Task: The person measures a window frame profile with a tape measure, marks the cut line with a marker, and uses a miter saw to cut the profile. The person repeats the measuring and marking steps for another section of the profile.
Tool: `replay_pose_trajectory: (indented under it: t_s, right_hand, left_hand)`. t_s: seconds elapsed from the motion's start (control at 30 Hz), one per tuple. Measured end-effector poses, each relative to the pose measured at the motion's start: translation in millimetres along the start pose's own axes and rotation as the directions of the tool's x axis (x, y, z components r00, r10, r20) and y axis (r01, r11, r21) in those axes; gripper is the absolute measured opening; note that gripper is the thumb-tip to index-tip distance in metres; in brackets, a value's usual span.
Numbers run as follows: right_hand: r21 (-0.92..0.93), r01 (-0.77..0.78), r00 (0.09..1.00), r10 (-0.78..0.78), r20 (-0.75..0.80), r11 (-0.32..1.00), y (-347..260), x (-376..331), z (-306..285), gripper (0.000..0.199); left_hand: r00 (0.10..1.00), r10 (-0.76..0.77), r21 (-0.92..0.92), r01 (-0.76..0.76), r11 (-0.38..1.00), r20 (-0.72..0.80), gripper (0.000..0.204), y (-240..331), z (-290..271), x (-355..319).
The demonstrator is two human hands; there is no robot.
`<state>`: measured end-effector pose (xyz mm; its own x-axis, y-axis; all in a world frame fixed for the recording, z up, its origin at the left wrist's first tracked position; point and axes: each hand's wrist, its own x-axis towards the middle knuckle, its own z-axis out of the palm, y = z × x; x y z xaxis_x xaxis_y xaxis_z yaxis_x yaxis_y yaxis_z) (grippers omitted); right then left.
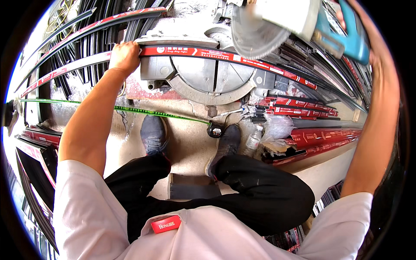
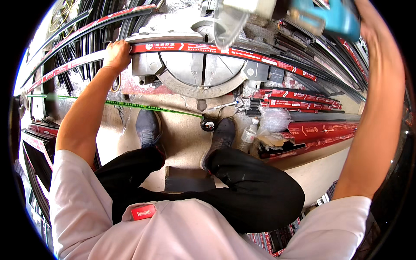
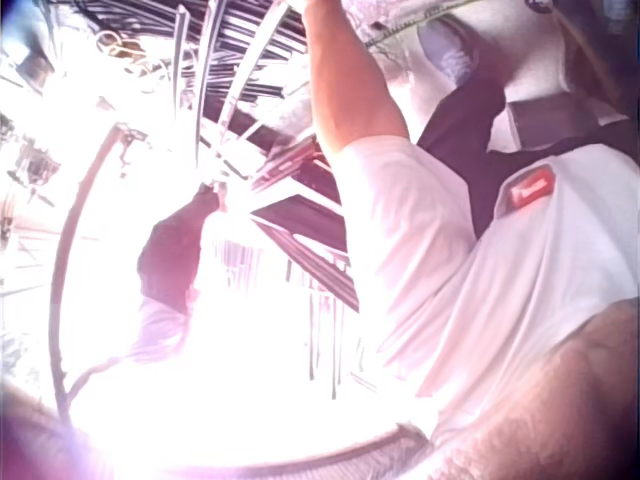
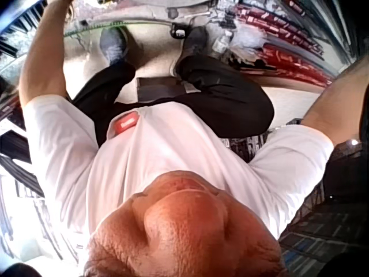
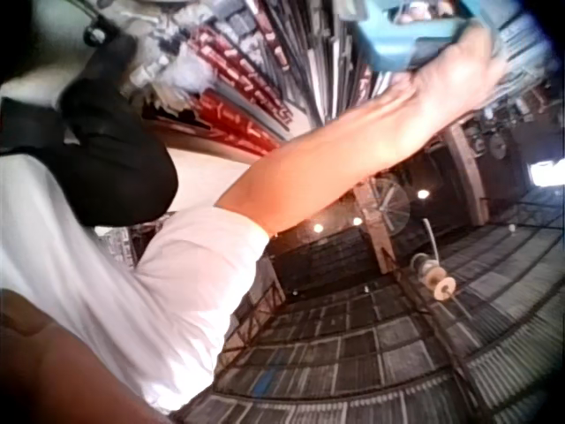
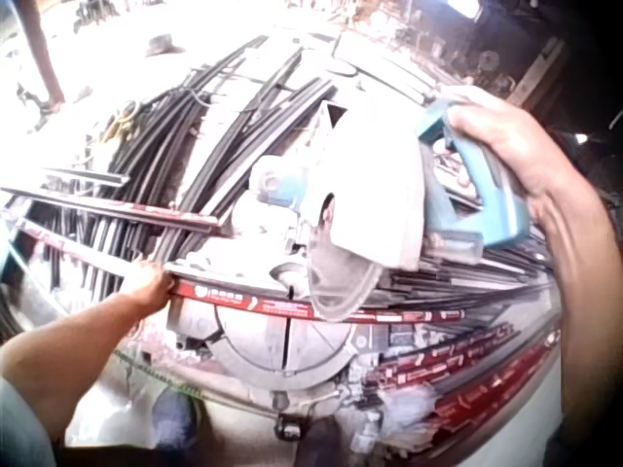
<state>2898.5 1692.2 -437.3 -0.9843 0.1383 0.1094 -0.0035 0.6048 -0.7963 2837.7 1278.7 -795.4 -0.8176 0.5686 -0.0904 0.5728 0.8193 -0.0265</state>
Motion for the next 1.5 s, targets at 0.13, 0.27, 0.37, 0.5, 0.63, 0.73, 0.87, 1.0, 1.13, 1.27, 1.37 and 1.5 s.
replay_pose_trajectory:
  t_s: [0.13, 0.27, 0.37, 0.5, 0.63, 0.73, 0.87, 1.0, 1.13, 1.27, 1.37, 1.5]
  right_hand:
    - [-0.239, -0.246, 0.969, 0.248, -0.023, 0.939, 12.5, -47.3, -14.7, 0.051]
    - [-0.059, 0.014, 0.992, -0.022, -0.126, 0.998, 30.5, -122.7, 49.3, 0.053]
    - [-0.014, 0.082, 0.979, -0.083, -0.187, 0.997, 49.0, -161.6, 63.0, 0.057]
    - [0.003, 0.117, 0.973, -0.114, -0.202, 0.993, 61.8, -175.5, 69.6, 0.06]
    - [-0.017, 0.114, 0.974, -0.115, -0.193, 0.993, 64.5, -178.4, 73.6, 0.061]
    - [0.001, 0.115, 0.971, -0.112, -0.21, 0.993, 69.0, -184.4, 76.5, 0.061]
    - [0.022, 0.122, 0.968, -0.114, -0.224, 0.992, 69.6, -186.0, 78.0, 0.062]
    - [-0.008, 0.121, 0.967, -0.12, -0.223, 0.993, 70.4, -186.0, 79.6, 0.061]
    - [-0.039, 0.115, 0.969, -0.121, -0.216, 0.993, 70.5, -187.0, 77.6, 0.061]
    - [-0.041, 0.122, 0.969, -0.128, -0.214, 0.992, 70.7, -185.4, 78.3, 0.061]
    - [-0.001, 0.132, 0.964, -0.128, -0.234, 0.991, 71.2, -184.6, 79.9, 0.062]
    - [-0.028, 0.124, 0.965, -0.127, -0.229, 0.992, 69.0, -185.5, 79.2, 0.061]
  left_hand:
    - [1.0, -0.004, 0.011, 0.004, 1.0, 0.029, 0.012, 5.8, -2.3, 4.8]
    - [0.995, -0.075, 0.062, 0.071, 0.996, 0.066, 0.013, -12.1, -10.8, -14.4]
    - [0.998, -0.053, 0.044, 0.051, 0.998, 0.044, 0.014, -4.1, -5.2, -4.2]
    - [0.998, -0.044, 0.02, 0.043, 0.999, 0.036, 0.013, -3.9, -4.4, -3.4]
    - [0.999, -0.043, 0.018, 0.043, 0.999, 0.007, 0.011, -9.9, 1.7, -7.2]
    - [0.999, -0.039, 0.017, 0.038, 0.999, 0.022, 0.011, -8.0, -2.4, -6.9]
    - [0.999, -0.033, 0.032, 0.033, 0.999, 0.019, 0.011, -6.9, -4.9, -6.6]
    - [1.0, -0.029, 0.01, 0.029, 1.0, -0.007, 0.01, -8.5, -2.8, -8.6]
    - [0.999, -0.037, 0.002, 0.037, 0.999, 0.0, 0.01, -7.0, -2.0, -7.0]
    - [0.999, -0.033, -0.002, 0.033, 0.999, 0.0, 0.01, -9.1, -1.8, -7.8]
    - [0.999, -0.035, 0.005, 0.035, 0.999, 0.0, 0.01, -8.1, -3.3, -8.6]
    - [0.999, -0.039, 0.012, 0.039, 0.999, 0.005, 0.01, -5.6, -7.2, -8.7]
